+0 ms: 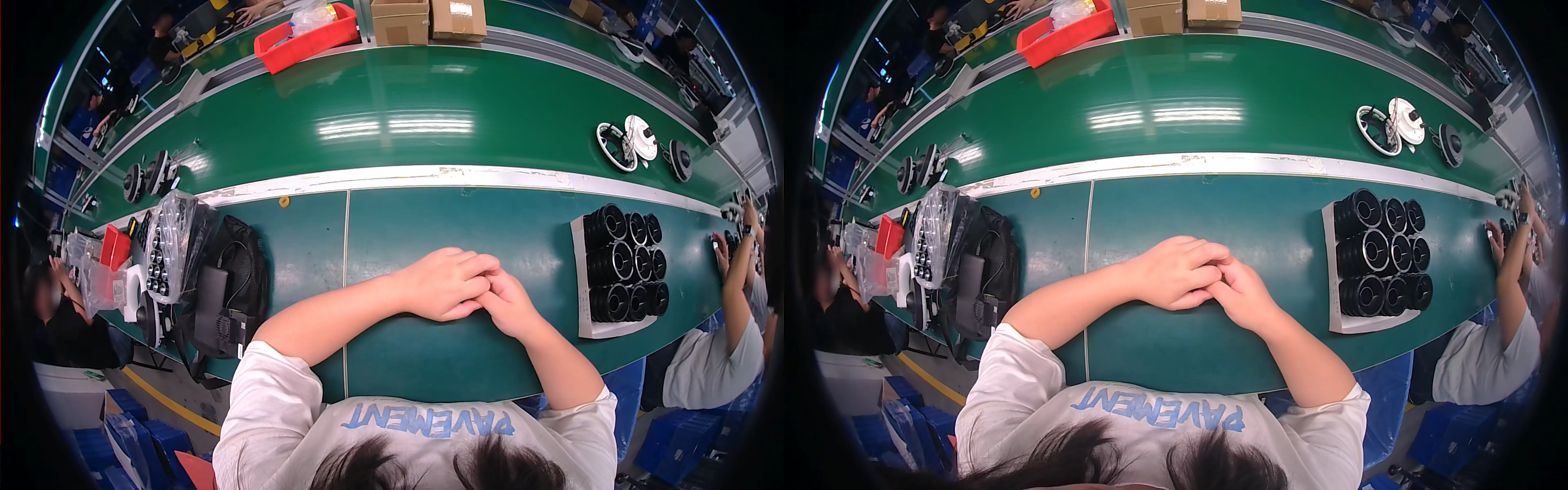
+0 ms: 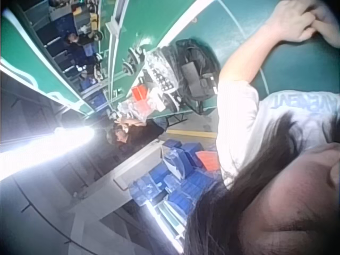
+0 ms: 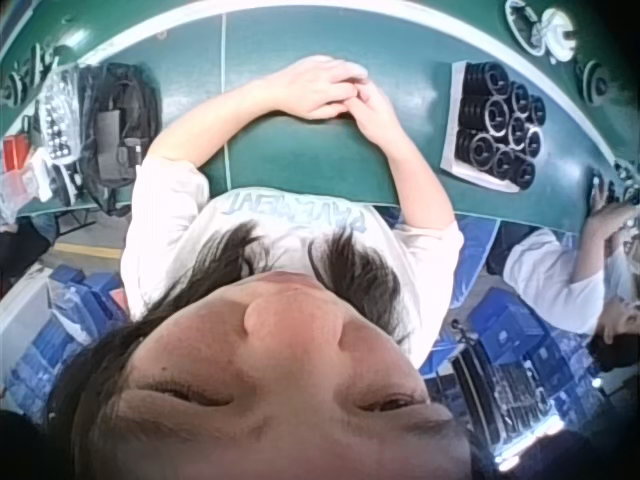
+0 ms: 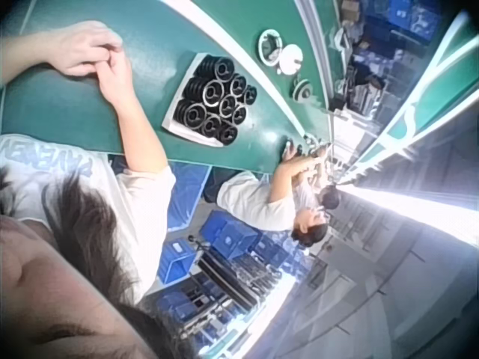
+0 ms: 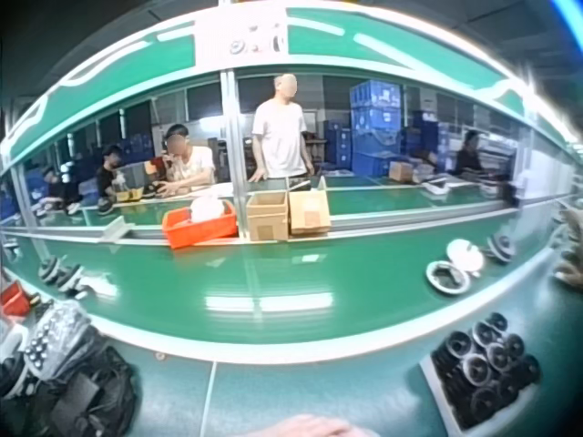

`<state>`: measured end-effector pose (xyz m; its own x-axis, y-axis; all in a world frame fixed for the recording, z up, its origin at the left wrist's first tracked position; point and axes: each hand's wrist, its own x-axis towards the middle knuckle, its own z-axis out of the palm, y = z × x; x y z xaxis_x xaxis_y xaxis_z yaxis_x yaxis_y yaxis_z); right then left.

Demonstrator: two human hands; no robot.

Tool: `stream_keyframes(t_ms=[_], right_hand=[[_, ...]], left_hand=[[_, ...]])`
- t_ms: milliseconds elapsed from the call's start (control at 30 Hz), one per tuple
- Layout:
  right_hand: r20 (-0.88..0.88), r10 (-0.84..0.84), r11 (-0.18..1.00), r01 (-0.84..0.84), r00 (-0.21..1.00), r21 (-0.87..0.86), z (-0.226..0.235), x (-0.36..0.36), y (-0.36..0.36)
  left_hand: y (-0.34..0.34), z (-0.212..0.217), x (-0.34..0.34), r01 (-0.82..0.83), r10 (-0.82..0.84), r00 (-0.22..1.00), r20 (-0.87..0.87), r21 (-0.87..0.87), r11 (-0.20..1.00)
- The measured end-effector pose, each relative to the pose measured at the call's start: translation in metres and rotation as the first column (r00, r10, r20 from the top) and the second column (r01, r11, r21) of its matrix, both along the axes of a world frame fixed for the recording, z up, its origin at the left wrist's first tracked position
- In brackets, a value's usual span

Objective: The person assembles electronic devices by hand by connecting wire harnesses, inserting black ring components into the circular housings, pressing the housing pieces together, and placing the assembled units onto the conveyor belt.

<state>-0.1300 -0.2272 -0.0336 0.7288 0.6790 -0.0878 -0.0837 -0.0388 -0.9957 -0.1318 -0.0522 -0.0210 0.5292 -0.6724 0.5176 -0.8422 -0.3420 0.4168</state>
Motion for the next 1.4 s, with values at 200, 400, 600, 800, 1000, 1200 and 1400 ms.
stream_keyframes(t_ms=[200,400,600,800,1000,1200,1400], right_hand=[[-0.067,0.008,1.000,-0.008,0.998,0.011,0.0022,0.0003,-0.0005],[-0.069,0.049,0.997,-0.044,0.996,0.064,-0.0004,0.0015,-0.0025],[-0.059,0.024,0.998,-0.021,0.998,0.056,0.0001,0.0004,-0.0013],[0.014,0.003,1.000,-0.003,1.000,0.010,-0.0012,0.0011,-0.0004],[0.036,0.011,0.999,-0.009,0.999,-0.040,0.0014,-0.0006,0.0014],[0.095,0.011,0.998,-0.004,0.995,-0.069,-0.0020,0.0009,-0.0006],[0.121,-0.011,0.996,0.021,0.993,-0.083,0.0034,-0.0011,-0.0001]], left_hand=[[-0.0007,0.0001,-0.0005,-0.004,0.004,1.000,0.005,-0.004,1.000],[-0.0012,-0.0034,0.0007,-0.022,0.022,0.999,0.037,0.009,1.000],[0.0004,-0.0017,0.0012,-0.025,0.025,0.999,0.046,0.009,1.000],[0.0004,-0.0014,0.0020,-0.033,0.032,0.998,0.053,0.013,0.999],[0.0007,-0.0013,0.0015,-0.033,0.032,0.998,0.048,0.017,0.999],[0.0010,-0.0004,0.0036,-0.011,0.011,0.999,0.039,0.001,1.000],[-0.0007,-0.0009,0.0016,-0.011,0.011,1.000,-0.005,-0.012,1.000]])
